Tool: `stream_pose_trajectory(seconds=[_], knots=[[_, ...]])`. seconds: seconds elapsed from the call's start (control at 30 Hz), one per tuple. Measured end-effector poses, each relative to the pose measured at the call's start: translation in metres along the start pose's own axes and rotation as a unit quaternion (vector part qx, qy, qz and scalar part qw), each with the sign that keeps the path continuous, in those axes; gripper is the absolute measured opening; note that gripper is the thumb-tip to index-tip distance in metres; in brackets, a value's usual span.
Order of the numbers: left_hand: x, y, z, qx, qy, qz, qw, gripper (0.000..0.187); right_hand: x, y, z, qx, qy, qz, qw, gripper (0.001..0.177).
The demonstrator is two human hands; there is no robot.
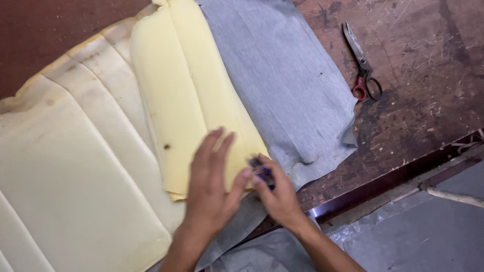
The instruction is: The person uses a utility knife to cut a yellow foam cushion along a marked line on a gray fabric backing. The hands hold the foam steady while the knife slices through the material in a continuous motion.
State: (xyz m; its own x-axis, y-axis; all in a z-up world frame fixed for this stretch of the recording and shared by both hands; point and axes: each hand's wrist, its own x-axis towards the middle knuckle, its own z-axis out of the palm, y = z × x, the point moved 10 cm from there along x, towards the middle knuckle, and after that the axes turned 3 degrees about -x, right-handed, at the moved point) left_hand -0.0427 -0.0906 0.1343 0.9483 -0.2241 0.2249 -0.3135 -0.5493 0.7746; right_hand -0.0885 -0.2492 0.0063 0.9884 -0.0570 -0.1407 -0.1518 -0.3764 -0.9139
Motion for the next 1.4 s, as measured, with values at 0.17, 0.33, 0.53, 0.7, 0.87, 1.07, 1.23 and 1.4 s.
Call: stream_pose_trajectory(seconds=[0.17, 0.33, 0.53, 0.7, 0.87, 1.07, 1.23, 1.4], knots=[[0.007, 0.032, 0.089, 0.118, -0.158, 0.130, 0.972, 0.050, -0.004, 0.063, -0.041, 0.071, 0.086, 0.065, 0.992, 0.027], [0.066, 0.034, 0.129, 0.217, -0.166, 0.222, 0.936, 0.032, 0.014, 0.073, -0.053, 0.120, 0.003, 0.050, 0.991, 0.024], [0.057, -0.034, 0.164, 0.362, -0.426, 0.173, 0.811, 0.048, 0.071, 0.028, -0.098, 0.177, 0.072, -0.052, 0.980, 0.026], [0.034, -0.038, 0.126, 0.271, -0.292, 0.198, 0.896, 0.054, 0.119, 0.017, -0.037, 0.262, -0.071, -0.002, 0.963, 0.025], [0.006, -0.075, 0.132, 0.287, -0.267, 0.175, 0.903, 0.055, 0.156, 0.040, -0.017, 0.232, -0.064, -0.014, 0.971, 0.022], [-0.014, -0.104, 0.126, 0.257, -0.216, 0.170, 0.926, 0.056, 0.156, 0.049, -0.036, 0.131, 0.014, -0.072, 0.989, 0.020], [-0.024, -0.101, 0.125, 0.261, -0.194, 0.158, 0.932, 0.058, 0.149, 0.044, -0.037, 0.076, 0.052, -0.085, 0.992, 0.022], [-0.012, -0.071, 0.109, 0.235, -0.186, 0.176, 0.938, 0.063, 0.152, 0.051, -0.033, 0.129, 0.092, -0.041, 0.986, 0.022]])
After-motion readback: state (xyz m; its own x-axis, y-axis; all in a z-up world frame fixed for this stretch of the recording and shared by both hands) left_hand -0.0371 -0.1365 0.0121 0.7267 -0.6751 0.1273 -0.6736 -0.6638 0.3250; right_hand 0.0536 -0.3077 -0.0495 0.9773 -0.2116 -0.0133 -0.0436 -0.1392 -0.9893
